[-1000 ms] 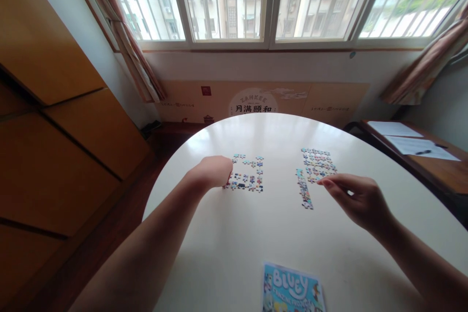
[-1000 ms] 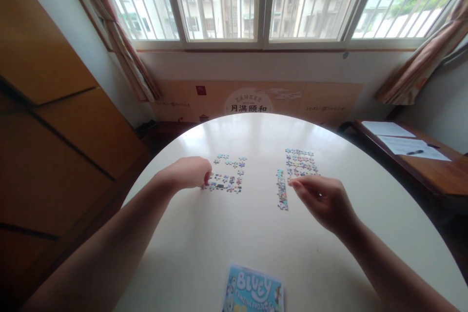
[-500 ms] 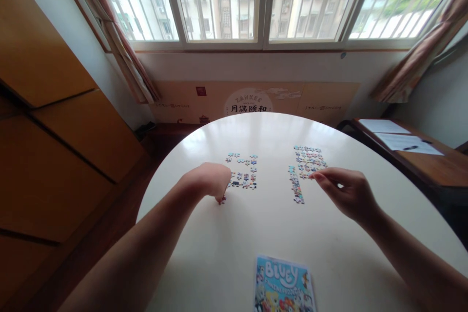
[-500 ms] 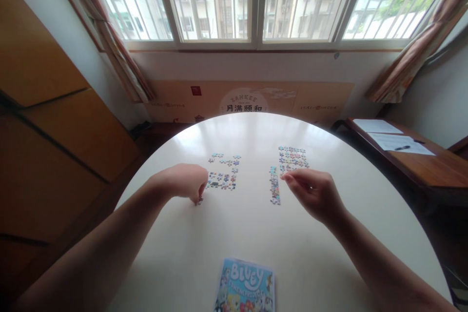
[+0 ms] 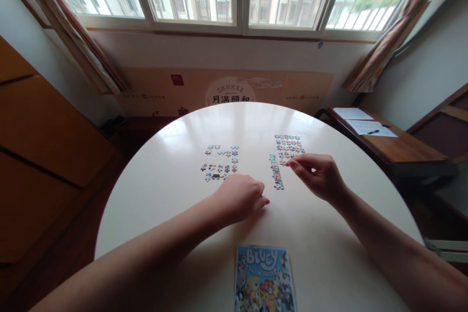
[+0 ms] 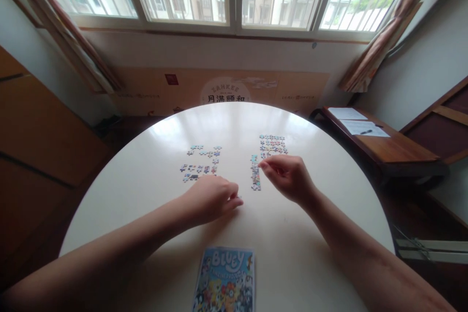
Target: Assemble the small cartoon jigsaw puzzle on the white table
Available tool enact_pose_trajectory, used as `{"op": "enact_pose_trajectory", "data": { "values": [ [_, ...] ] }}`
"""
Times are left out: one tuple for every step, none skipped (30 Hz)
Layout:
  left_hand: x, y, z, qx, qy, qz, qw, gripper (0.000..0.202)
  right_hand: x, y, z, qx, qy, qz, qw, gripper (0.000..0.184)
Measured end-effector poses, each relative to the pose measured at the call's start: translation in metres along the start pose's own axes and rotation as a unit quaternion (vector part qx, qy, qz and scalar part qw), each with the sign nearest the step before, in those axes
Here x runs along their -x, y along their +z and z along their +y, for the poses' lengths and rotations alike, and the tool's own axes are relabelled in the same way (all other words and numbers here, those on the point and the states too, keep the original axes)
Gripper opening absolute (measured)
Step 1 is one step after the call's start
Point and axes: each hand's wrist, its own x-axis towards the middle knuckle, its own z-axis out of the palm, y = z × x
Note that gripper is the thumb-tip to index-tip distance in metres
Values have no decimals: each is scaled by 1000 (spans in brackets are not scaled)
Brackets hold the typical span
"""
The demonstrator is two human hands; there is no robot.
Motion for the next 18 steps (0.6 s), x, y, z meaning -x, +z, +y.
{"op": "enact_pose_trajectory", "data": {
  "values": [
    [-1, 0, 0, 2, -8, 8, 1000, 35, 0, 0, 1, 1, 1, -6, 1000, 27],
    [-1, -1, -2, 2, -17, 15, 1000, 37, -1, 0, 1, 2, 1, -14, 1000, 27],
    [-1, -3, -4, 1, -25, 23, 999, 37, -1, -1, 1, 1, 1, -25, 1000, 27],
    [0, -5, -8, -2, -28, 29, 999, 35, -1, -1, 2, 0, -1, -35, 999, 27],
    [2, -8, -12, -5, -24, 30, 999, 32, -2, -1, 1, -3, -2, -48, 999, 26],
    [3, -10, -16, -8, -13, 26, 1000, 27, -2, -1, 1, -6, -4, -61, 998, 27],
    [3, -12, -19, -8, 5, 18, 1000, 21, -2, -1, 1, -10, -5, -75, 997, 27],
    [4, -13, -22, -7, 23, 9, 1000, 16, -2, 0, 1, -14, -7, -91, 996, 27],
    [4, -13, -24, -5, 39, 1, 999, 15, -2, 0, 0, -18, -7, -108, 994, 26],
    [4, -12, -25, -1, 50, -5, 999, 16, -2, 1, 0, -21, -6, -126, 992, 25],
    [4, -11, -25, 4, 59, -8, 998, 19, -2, 2, 0, -22, -7, -145, 989, 24],
    [4, -10, -25, 10, 64, -9, 998, 23, -1, 2, 0, -22, -9, -162, 987, 23],
    [4, -9, -24, 19, 68, -10, 997, 25, -1, 3, 0, -20, -11, -176, 984, 22],
    [3, -7, -24, 30, 72, -11, 997, 27, -1, 3, 0, -19, -13, -188, 982, 21],
    [3, -6, -24, 43, 76, -11, 996, 28, -1, 3, 1, -19, -16, -198, 980, 21],
    [2, -5, -24, 57, 80, -10, 995, 28, -1, 3, 1, -19, -18, -206, 978, 20],
    [2, -4, -24, 68, 84, -10, 994, 27, -1, 3, 1, -19, -18, -212, 977, 19],
    [1, -4, -24, 75, 87, -9, 993, 26, -1, 2, 1, -19, -16, -217, 976, 19]
  ]
}}
